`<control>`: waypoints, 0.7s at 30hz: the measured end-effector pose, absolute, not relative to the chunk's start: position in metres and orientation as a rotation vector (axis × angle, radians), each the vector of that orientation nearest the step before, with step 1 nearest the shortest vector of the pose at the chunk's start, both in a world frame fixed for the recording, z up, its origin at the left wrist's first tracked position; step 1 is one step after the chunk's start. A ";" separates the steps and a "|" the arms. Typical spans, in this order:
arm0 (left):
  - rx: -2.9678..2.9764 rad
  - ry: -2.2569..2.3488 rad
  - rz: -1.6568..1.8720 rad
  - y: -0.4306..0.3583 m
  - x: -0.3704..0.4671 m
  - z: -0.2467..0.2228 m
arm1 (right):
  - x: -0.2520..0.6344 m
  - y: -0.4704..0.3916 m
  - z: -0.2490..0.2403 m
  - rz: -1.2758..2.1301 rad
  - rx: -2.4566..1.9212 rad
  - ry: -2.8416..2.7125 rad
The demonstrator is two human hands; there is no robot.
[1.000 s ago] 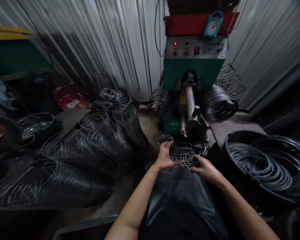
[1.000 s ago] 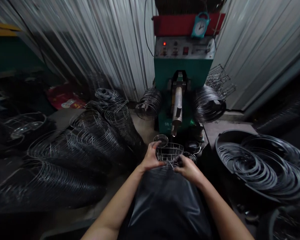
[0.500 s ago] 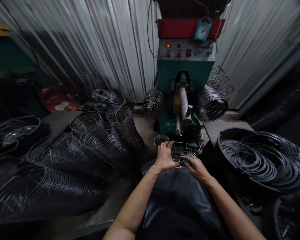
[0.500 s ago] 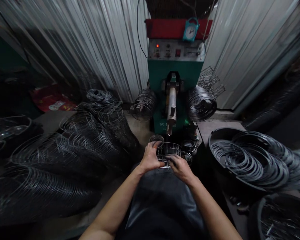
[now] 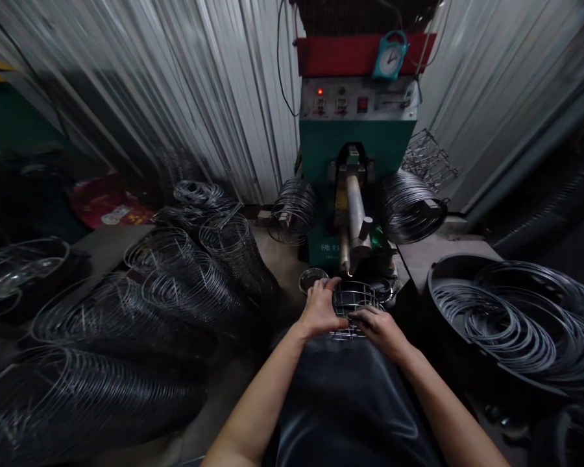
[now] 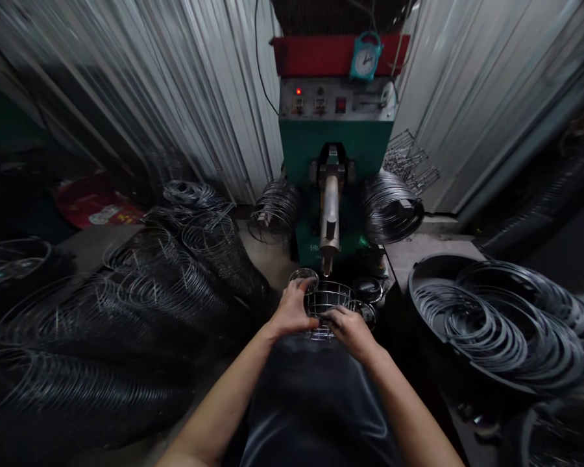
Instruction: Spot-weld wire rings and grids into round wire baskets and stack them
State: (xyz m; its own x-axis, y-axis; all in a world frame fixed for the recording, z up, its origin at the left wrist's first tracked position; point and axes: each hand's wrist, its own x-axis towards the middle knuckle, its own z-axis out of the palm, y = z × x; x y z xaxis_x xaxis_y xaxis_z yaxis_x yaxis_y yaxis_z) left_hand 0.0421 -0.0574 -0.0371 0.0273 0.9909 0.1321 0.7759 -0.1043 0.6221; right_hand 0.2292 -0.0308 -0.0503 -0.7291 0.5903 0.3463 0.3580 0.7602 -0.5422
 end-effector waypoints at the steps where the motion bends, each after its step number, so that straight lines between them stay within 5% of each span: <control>1: 1.937 1.791 0.774 -0.053 0.041 -0.037 | 0.228 -0.027 -0.049 0.602 -0.710 -2.451; 21: 1.807 1.961 0.745 0.001 0.033 -0.034 | 0.204 0.017 -0.046 0.401 -0.971 -2.322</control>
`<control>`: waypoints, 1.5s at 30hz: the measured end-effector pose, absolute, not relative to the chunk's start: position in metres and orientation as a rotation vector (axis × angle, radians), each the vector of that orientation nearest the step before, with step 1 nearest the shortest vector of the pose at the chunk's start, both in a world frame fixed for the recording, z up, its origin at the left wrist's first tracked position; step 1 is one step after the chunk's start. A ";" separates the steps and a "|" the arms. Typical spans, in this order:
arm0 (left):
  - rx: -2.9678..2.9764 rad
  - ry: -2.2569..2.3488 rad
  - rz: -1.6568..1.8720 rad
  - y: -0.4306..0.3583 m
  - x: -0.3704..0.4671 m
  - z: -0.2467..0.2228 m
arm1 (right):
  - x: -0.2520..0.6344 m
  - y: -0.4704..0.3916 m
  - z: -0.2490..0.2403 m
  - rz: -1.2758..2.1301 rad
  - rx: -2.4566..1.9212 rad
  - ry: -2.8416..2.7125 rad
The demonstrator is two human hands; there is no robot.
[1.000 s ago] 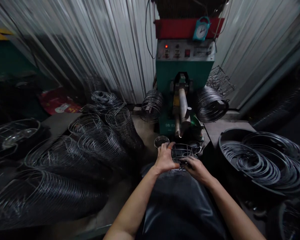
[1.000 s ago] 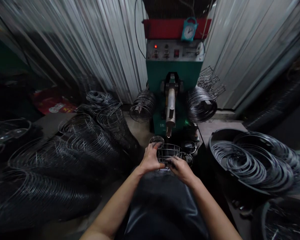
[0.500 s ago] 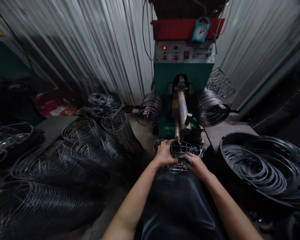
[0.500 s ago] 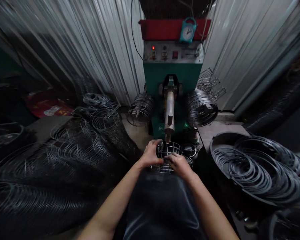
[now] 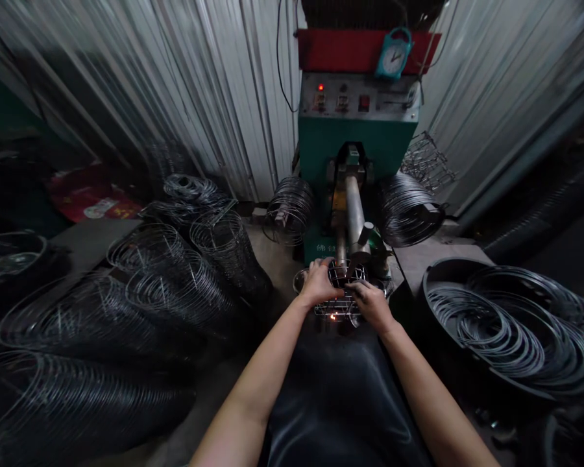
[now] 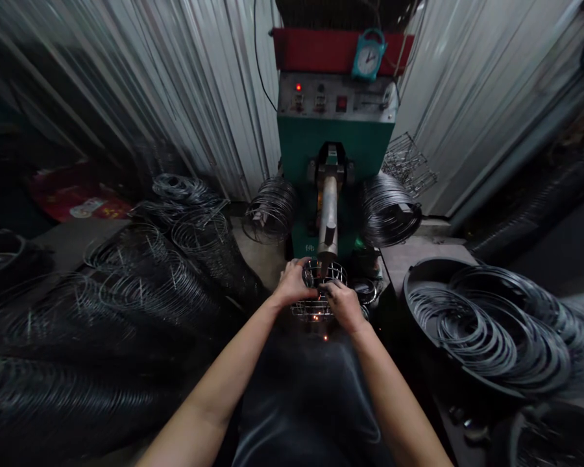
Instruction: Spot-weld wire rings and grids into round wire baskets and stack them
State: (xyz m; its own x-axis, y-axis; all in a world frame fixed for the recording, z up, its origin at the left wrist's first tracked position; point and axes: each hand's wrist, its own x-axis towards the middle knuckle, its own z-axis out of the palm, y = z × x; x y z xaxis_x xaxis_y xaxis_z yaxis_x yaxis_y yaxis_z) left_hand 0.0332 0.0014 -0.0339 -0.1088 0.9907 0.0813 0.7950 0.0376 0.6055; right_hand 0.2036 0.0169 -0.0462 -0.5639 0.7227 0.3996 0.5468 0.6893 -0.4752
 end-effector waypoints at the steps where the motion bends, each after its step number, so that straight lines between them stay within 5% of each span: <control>1: 1.794 1.963 0.743 0.004 0.033 -0.035 | 0.203 0.018 -0.046 0.374 -0.996 -2.301; 32: 1.815 1.877 0.771 -0.021 0.039 -0.034 | 0.269 -0.099 -0.094 0.583 -1.391 -2.124; 42: 1.679 1.568 0.813 0.005 0.000 -0.030 | 0.243 0.039 -0.039 0.471 -1.099 -2.047; 45: 1.680 1.603 0.699 0.024 -0.008 -0.031 | 0.225 0.082 -0.034 0.669 -0.996 -2.260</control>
